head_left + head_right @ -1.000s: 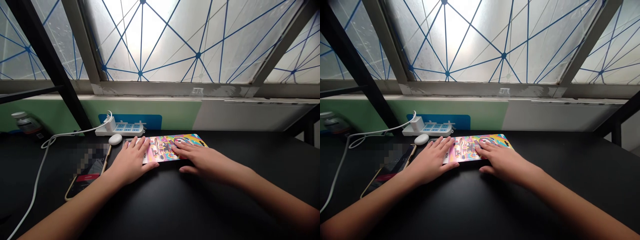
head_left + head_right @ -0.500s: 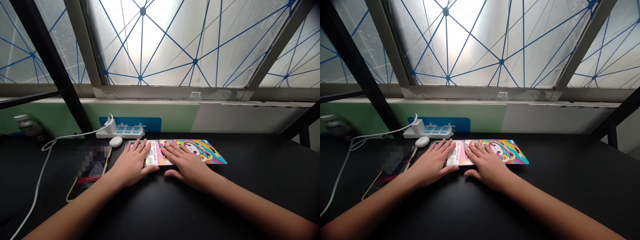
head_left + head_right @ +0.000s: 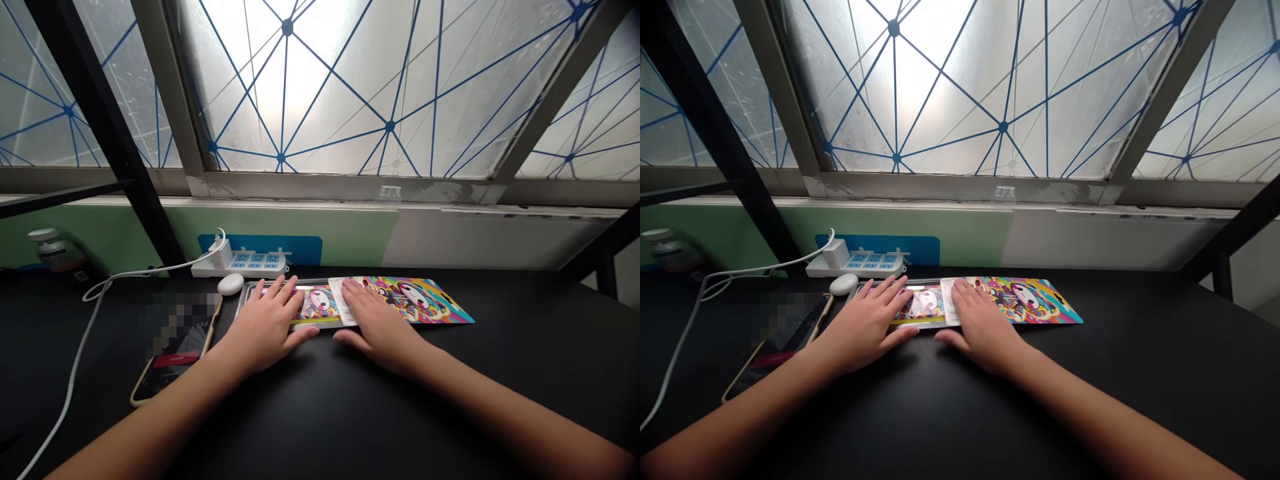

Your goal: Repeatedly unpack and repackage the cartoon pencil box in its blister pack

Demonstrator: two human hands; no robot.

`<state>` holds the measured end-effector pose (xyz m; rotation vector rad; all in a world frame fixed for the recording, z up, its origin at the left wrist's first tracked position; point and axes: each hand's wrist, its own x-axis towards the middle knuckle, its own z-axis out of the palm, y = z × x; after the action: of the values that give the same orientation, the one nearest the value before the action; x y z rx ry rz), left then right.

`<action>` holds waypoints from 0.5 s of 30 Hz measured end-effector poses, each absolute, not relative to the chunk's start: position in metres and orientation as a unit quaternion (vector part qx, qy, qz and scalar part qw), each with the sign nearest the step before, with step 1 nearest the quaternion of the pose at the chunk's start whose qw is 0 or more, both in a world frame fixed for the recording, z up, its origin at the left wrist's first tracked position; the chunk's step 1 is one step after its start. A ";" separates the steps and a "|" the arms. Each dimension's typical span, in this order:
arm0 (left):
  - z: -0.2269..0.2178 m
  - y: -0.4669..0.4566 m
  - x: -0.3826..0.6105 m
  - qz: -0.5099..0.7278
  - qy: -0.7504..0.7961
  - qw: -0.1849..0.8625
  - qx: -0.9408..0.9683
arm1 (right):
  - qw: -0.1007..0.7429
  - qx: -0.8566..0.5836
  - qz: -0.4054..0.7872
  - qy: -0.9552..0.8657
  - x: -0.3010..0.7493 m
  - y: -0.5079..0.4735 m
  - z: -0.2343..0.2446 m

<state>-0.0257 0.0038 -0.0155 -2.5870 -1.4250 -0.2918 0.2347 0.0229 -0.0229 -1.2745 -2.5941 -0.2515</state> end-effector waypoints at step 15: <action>-0.003 0.012 -0.040 -0.086 -0.534 -0.096 -0.836 | 0.050 -0.414 -0.050 -0.907 0.240 0.018 -0.013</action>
<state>-0.0402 0.0118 -0.0026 -2.7996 -1.7871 -0.2875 0.2402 0.0179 -0.0134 -1.2619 -2.7633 -0.1523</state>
